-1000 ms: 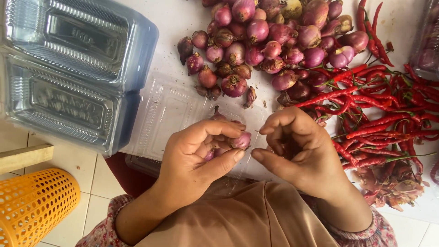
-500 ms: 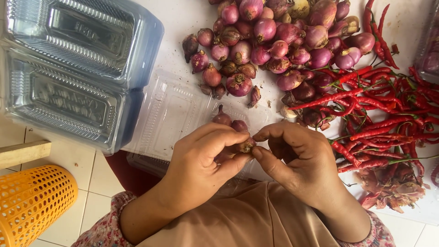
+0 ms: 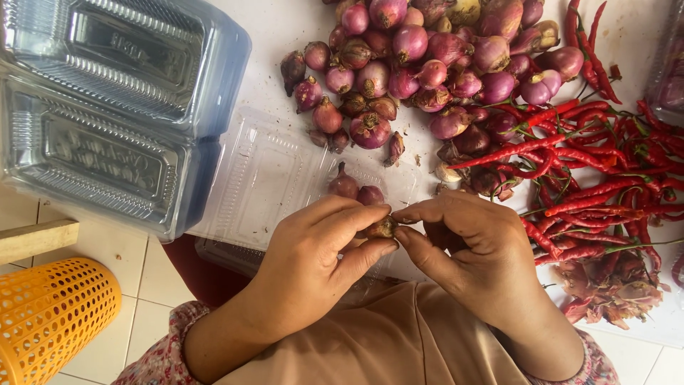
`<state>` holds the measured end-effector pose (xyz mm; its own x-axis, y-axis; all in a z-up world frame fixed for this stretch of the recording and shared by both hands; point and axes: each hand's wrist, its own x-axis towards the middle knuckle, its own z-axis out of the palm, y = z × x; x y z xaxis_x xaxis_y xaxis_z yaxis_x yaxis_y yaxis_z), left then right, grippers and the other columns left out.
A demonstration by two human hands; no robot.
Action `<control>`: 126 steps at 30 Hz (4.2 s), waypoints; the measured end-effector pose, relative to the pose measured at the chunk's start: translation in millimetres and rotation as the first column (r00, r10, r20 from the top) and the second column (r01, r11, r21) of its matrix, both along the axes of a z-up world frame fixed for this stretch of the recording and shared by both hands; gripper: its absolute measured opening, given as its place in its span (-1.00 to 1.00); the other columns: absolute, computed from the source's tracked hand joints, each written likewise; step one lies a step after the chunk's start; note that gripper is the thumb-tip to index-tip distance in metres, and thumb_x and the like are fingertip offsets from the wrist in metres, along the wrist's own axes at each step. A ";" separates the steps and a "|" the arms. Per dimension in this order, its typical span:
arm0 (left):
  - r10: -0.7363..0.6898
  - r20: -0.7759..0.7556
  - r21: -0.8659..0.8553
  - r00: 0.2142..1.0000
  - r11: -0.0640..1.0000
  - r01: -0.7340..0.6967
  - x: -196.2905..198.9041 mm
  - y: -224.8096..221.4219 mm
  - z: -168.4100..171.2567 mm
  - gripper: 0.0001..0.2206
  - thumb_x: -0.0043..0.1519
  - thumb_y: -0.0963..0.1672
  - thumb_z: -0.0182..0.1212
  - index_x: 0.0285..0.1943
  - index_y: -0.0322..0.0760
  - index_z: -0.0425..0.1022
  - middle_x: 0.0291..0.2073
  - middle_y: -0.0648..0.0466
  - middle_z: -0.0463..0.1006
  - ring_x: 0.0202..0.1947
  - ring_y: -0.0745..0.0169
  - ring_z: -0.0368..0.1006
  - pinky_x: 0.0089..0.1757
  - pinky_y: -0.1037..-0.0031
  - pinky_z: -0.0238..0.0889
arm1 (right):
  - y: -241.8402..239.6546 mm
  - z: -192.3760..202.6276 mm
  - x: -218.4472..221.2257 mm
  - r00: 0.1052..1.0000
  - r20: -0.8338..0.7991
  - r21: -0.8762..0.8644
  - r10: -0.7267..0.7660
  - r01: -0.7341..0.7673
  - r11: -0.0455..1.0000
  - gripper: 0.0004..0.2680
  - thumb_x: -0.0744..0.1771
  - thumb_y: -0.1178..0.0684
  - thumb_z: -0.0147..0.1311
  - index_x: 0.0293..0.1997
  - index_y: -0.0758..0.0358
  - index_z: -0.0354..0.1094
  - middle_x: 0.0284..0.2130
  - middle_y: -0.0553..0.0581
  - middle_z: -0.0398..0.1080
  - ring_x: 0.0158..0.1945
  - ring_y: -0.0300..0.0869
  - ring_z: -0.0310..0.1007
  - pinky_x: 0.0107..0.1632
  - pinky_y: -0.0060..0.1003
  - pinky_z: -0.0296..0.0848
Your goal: The person cleans red onions by removing dry outer skins by hand and places the cleaned onions into plastic containers along with red chilies.
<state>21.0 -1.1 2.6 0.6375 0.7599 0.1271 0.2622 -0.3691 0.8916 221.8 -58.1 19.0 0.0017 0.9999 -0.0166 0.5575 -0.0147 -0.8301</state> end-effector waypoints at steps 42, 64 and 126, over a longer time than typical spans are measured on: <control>0.078 -0.043 -0.115 0.996 0.990 -0.082 -10.0 4.9 12.7 -0.72 0.20 -0.21 0.24 0.10 -0.16 0.50 0.08 0.06 0.50 -0.10 0.37 0.53 -0.29 0.65 0.44 | 22.1 -1.4 31.3 0.968 0.211 -0.077 -0.133 0.153 0.985 -0.76 0.30 0.24 0.33 0.05 0.37 0.45 -0.26 -0.02 0.56 -0.48 -0.39 0.21 -0.40 -0.46 0.31; 0.065 -0.132 0.124 0.989 0.991 -0.049 3.5 3.1 12.3 -0.78 0.19 -0.16 0.34 -0.02 -0.37 0.57 -0.09 -0.08 0.59 -0.03 0.07 0.56 0.06 0.36 0.39 | -36.2 -4.3 92.3 0.657 -0.656 -0.300 -0.371 0.224 0.927 -0.75 0.32 0.31 -0.06 0.12 0.46 0.30 -0.11 0.26 0.48 -0.26 -0.18 0.49 -0.23 -0.42 0.50; 0.028 -0.157 0.072 0.987 0.997 -0.016 9.6 13.2 13.1 -0.58 0.22 -0.15 0.29 0.29 -0.33 0.44 0.22 -0.05 0.51 0.18 0.10 0.51 0.12 0.39 0.41 | -59.0 26.4 95.4 0.768 0.556 0.100 -0.318 0.318 0.943 -0.73 0.37 0.16 0.31 0.20 0.45 0.52 -0.08 0.31 0.51 -0.17 -0.01 0.48 -0.03 -0.15 0.42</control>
